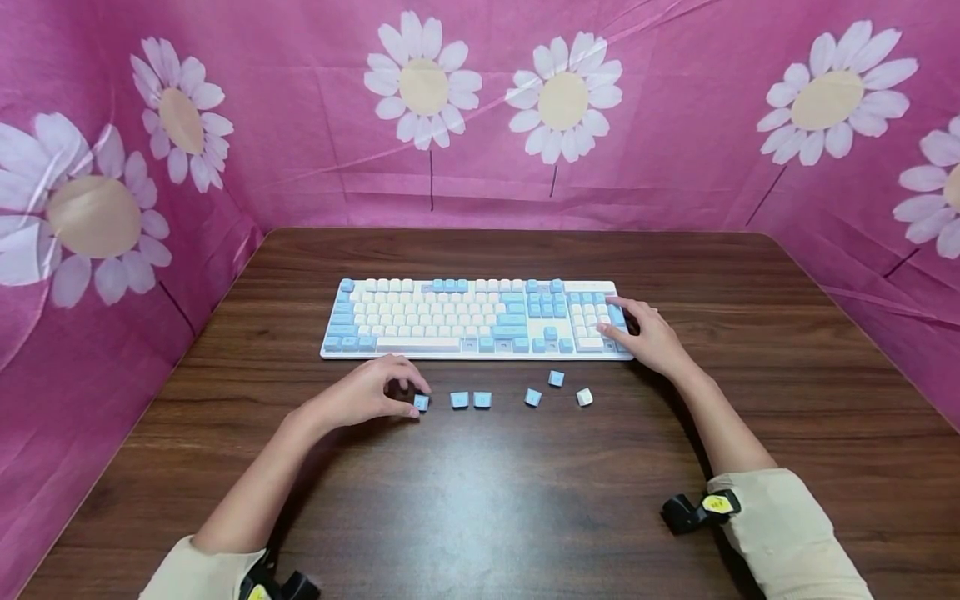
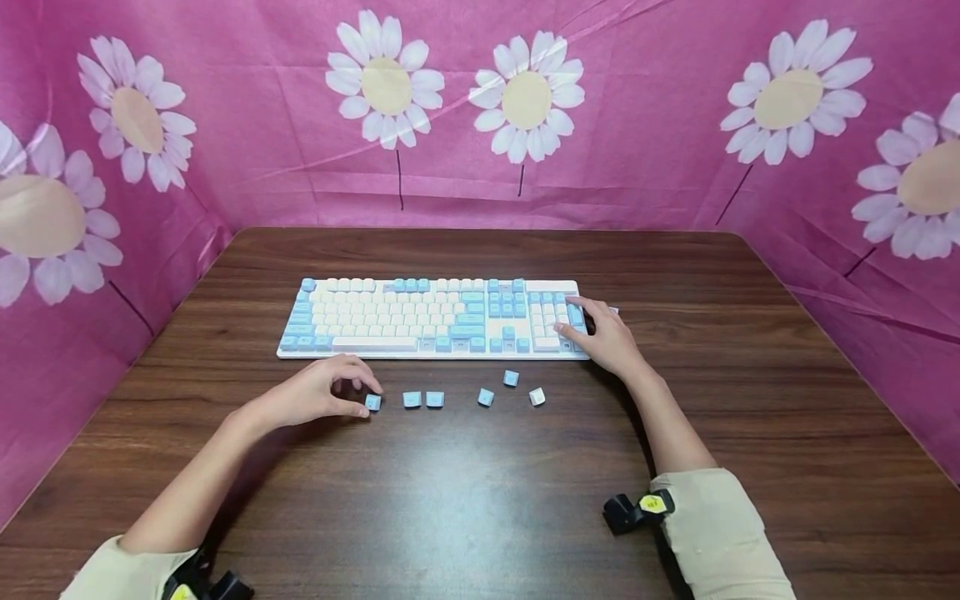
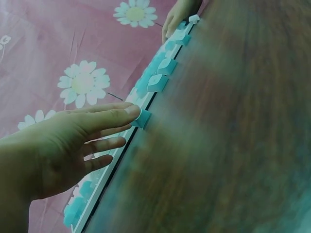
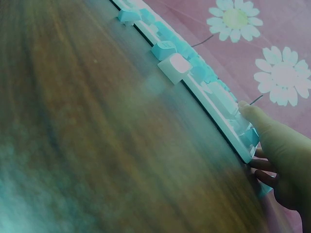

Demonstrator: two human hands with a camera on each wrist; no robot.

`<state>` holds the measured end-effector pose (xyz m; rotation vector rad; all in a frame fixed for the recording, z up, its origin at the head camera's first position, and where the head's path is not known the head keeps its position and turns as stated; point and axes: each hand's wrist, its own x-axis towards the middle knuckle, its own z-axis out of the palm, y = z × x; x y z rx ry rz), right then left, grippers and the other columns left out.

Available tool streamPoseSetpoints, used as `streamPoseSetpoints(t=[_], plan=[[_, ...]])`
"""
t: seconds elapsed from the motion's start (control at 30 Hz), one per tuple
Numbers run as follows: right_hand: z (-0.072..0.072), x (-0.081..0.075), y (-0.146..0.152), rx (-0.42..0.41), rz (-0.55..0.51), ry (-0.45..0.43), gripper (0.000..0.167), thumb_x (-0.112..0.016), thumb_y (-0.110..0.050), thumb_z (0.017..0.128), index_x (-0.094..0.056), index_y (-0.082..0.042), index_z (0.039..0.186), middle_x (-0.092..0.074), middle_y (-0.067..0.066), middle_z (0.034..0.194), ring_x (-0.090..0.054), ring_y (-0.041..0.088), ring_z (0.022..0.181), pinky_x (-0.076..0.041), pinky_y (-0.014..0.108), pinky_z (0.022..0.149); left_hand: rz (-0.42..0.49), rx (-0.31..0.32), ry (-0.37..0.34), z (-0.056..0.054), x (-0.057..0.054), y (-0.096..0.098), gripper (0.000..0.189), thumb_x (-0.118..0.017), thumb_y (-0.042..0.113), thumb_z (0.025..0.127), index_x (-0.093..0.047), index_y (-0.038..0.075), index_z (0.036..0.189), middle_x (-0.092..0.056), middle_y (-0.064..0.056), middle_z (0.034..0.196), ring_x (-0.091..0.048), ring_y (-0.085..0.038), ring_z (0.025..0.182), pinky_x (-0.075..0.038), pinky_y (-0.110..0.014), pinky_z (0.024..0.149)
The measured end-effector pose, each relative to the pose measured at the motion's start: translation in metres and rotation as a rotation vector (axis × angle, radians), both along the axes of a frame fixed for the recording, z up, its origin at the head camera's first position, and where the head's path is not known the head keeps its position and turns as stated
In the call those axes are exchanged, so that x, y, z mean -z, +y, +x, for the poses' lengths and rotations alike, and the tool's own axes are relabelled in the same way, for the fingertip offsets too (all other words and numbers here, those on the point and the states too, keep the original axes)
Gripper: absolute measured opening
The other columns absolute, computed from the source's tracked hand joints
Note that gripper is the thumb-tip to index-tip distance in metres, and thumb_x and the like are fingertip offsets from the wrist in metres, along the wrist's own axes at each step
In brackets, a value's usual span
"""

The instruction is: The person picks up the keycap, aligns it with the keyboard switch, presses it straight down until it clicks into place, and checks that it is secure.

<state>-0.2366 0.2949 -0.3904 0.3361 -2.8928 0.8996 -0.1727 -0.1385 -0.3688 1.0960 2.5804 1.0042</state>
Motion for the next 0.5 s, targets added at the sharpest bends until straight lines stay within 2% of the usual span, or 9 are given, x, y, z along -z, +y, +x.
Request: streamPoseSetpoints(t=[0.3, 0.5], plan=[[0.0004, -0.0014, -0.0004, 0.006, 0.009, 0.003, 0.065, -0.058, -0.045, 0.088, -0.041, -0.005, 0.136, -0.039, 0.027, 0.131, -0.032, 0.043, 0.121, -0.024, 0.06, 0.094, -0.04, -0.015, -0.039, 0.0003, -0.0003, 0.0007, 0.021, -0.075, 0.02, 0.078, -0.069, 0.017, 0.098, -0.059, 0.009, 0.094, -0.051, -0.011, 0.083, -0.044, -0.031, 0.072], [0.0002, -0.0014, -0.0009, 0.002, 0.001, 0.001, 0.065, -0.059, -0.045, 0.087, -0.041, -0.005, 0.136, -0.039, 0.027, 0.131, -0.031, 0.042, 0.123, -0.018, 0.06, 0.098, -0.034, -0.03, -0.077, 0.0003, 0.0001, 0.001, 0.018, -0.073, 0.018, 0.08, -0.069, 0.017, 0.097, -0.059, 0.009, 0.092, -0.051, -0.012, 0.079, -0.044, -0.029, 0.068]])
